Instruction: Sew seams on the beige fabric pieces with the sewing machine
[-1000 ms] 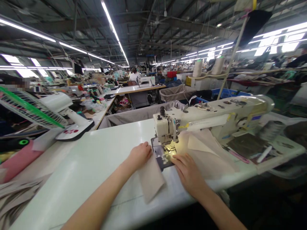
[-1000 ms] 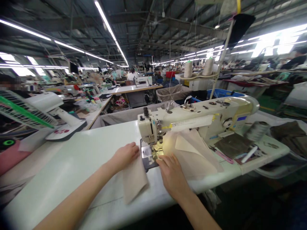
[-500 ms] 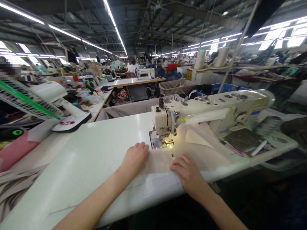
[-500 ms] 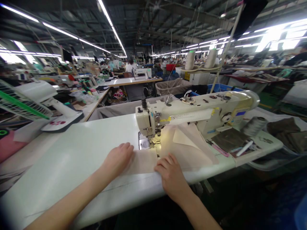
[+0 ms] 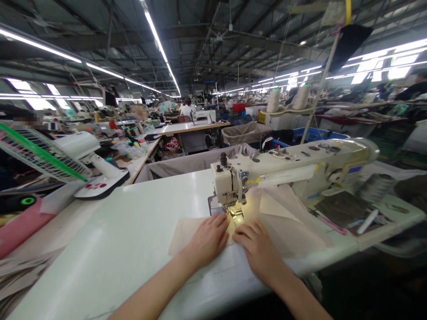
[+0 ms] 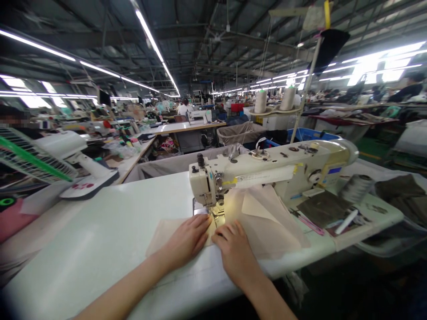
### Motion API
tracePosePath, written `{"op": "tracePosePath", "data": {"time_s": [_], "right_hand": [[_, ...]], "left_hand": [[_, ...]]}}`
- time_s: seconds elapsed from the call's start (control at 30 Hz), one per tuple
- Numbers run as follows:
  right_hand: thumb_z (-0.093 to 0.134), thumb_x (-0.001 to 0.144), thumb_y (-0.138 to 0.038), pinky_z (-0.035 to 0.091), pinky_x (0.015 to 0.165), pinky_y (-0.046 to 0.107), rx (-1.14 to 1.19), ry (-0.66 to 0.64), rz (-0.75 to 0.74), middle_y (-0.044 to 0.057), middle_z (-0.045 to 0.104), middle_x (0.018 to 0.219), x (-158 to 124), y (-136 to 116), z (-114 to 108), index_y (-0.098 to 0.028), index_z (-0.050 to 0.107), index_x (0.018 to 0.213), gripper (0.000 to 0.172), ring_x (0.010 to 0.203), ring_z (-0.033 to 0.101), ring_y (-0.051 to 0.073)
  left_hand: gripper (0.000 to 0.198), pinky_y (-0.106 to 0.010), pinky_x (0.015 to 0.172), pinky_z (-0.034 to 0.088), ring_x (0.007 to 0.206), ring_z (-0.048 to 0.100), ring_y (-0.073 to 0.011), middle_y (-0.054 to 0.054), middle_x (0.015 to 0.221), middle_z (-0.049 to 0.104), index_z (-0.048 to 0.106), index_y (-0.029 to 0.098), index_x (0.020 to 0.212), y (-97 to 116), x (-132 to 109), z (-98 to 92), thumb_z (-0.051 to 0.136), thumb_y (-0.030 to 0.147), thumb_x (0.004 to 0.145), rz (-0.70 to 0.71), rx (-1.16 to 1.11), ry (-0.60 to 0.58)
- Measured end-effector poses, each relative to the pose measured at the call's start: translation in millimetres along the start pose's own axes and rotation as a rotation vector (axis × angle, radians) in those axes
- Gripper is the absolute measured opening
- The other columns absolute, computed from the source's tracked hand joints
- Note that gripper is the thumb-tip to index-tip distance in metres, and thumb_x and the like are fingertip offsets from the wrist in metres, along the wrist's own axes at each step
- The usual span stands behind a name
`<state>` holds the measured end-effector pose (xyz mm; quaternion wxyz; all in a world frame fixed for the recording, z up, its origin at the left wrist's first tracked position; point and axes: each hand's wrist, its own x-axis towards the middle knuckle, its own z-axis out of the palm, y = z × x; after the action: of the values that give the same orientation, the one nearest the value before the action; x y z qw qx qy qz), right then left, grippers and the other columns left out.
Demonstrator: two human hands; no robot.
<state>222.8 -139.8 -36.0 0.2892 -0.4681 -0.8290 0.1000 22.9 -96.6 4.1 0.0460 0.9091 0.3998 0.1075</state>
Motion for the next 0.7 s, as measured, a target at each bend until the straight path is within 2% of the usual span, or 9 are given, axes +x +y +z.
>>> {"op": "tracePosePath", "data": {"time_s": [0.3, 0.7], "right_hand": [[0.044, 0.091, 0.003, 0.022, 0.117, 0.056, 0.036, 0.004, 0.033, 0.002, 0.071, 0.114, 1.2, -0.9, 2.9, -0.028, 0.068, 0.115, 0.046, 0.114, 0.058, 0.025], [0.044, 0.094, 0.000, 0.022, 0.118, 0.051, -0.034, -0.034, 0.053, 0.003, 0.071, 0.116, 5.0, -4.6, -0.4, -0.025, 0.068, 0.116, 0.041, 0.116, 0.058, 0.022]], "left_hand": [[0.033, -0.044, 0.107, 0.049, 0.123, 0.056, -0.0285, -0.014, 0.131, 0.060, 0.057, 0.015, 0.127, -4.3, 2.0, -0.1, 0.053, 0.016, 0.094, 0.009, -0.018, 0.006], [0.030, -0.045, 0.108, 0.049, 0.124, 0.056, -0.0284, -0.013, 0.133, 0.061, 0.058, 0.016, 0.123, -9.8, 3.5, 2.1, 0.054, 0.017, 0.094, 0.047, 0.043, 0.028]]}}
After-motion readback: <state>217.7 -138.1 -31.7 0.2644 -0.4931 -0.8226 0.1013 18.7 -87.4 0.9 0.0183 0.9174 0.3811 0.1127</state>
